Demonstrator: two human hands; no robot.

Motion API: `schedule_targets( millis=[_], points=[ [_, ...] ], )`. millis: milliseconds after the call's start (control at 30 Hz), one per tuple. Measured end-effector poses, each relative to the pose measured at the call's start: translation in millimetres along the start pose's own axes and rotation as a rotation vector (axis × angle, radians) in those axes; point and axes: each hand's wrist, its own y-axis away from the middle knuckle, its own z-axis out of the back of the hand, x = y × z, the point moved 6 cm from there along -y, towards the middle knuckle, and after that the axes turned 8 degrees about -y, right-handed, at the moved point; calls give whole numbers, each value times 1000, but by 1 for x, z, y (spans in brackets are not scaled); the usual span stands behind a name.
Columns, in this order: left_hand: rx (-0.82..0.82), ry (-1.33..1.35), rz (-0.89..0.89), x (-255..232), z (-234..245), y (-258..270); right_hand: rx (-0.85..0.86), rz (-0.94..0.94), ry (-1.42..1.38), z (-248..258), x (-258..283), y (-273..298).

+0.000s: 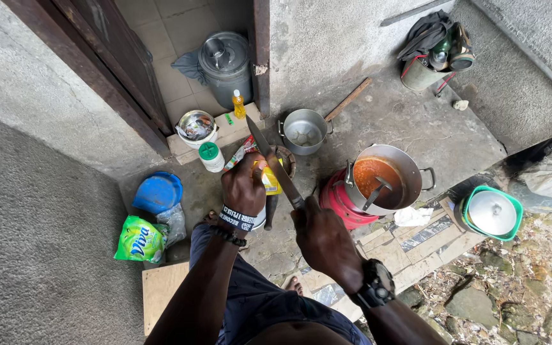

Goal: The person prepares a meal by stirring a liquid in a pot, adding a seasoning packet opened with a knife, and pouring liquid from a metal cup into the pot.

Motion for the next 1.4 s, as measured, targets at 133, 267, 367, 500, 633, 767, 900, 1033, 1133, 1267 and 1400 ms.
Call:
schedule_targets(
  millis=[133,267,367,500,633,767,900,1033,1133,1267,1400],
  points=[
    [13,3,2,4,3,-2,146,-565,-328,13,-13,-7],
    [-2,328,116,19,-11,8,79,-845,-604,18,-20,-26],
    [57,777,319,37,-36,20,34,-831,-761,13,-28,-42],
    [120,865,350,33,-42,32,76,-790,-777,4,-41,-48],
    [241,615,406,20,-34,38,151,-795,-689,-1,-46,-46],
    [148,118,-100,-19,2,25,214,-745,-528,6,-42,-47],
    [247,87,-40,-33,1,20,193,-697,-514,11,-31,-49],
    [182,94,82,-28,0,18,135,-726,-524,15,-21,-45],
    [108,30,63,-25,3,20,163,-802,-712,13,-13,-33],
    [41,-21,-63,-24,5,22,223,-961,-1040,1,-4,-10],
    [32,-26,-96,-20,3,20,318,-994,-1006,2,1,1]
  ],
)
